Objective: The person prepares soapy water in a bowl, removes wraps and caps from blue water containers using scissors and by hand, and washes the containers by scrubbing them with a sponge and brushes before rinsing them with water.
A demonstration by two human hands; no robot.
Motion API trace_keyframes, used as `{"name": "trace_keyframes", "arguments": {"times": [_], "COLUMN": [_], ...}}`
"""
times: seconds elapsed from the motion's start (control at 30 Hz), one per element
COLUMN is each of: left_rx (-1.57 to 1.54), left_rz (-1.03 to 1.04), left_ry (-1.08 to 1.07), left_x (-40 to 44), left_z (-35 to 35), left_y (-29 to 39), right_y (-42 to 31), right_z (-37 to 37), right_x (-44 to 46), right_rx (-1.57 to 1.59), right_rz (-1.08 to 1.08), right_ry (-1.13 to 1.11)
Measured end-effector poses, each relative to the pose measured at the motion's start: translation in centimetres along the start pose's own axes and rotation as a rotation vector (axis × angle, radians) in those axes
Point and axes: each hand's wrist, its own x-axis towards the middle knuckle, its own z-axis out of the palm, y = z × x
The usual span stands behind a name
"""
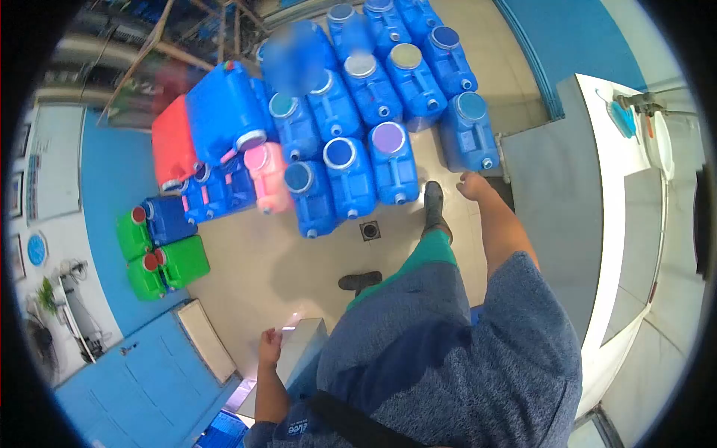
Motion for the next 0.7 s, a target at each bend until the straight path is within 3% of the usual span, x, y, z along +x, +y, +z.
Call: {"name": "trace_keyframes", "arguments": {"times": [0.1,0.17,0.23,0.33,0.43,0.57,0.63,0.7], "left_rx": [0.200,0.119,0.146,0.189,0.196,0.234,0.294,0.435], "left_rz": [0.016,-0.229,-0.272,-0.161,-0.029,0.148,0.198,0.377], "left_ry": [-0.080,-0.240,-0.294,-0.294,-0.150,-0.224,-0.259,-0.365], "left_x": [-2.0,-4.3,-3.8,-1.8,1.0,1.2,0.8,0.3], "left_z": [3.0,4.8,6.7,8.9,11.2,15.4,16.9,18.0], "left_y": [5.9,12.0,17.3,23.7,31.1,42.8,47.3,50.8], "right_y": [6.0,8.4,10.5,13.6,15.0,16.9,15.9,13.8], "right_z": [-1.2,-2.9,-4.1,-3.9,-3.9,0.6,-0.8,-1.3], "right_x": [7.3,10.2,13.1,17.7,19.7,21.8,20.0,17.0], "right_rx": [0.115,0.144,0.211,0.303,0.332,0.486,0.436,0.466], "right_rz": [0.152,0.160,0.286,0.402,0.441,0.344,0.408,0.486], "right_ry": [0.073,0.155,0.101,0.046,0.082,0.170,0.024,0.076]}}
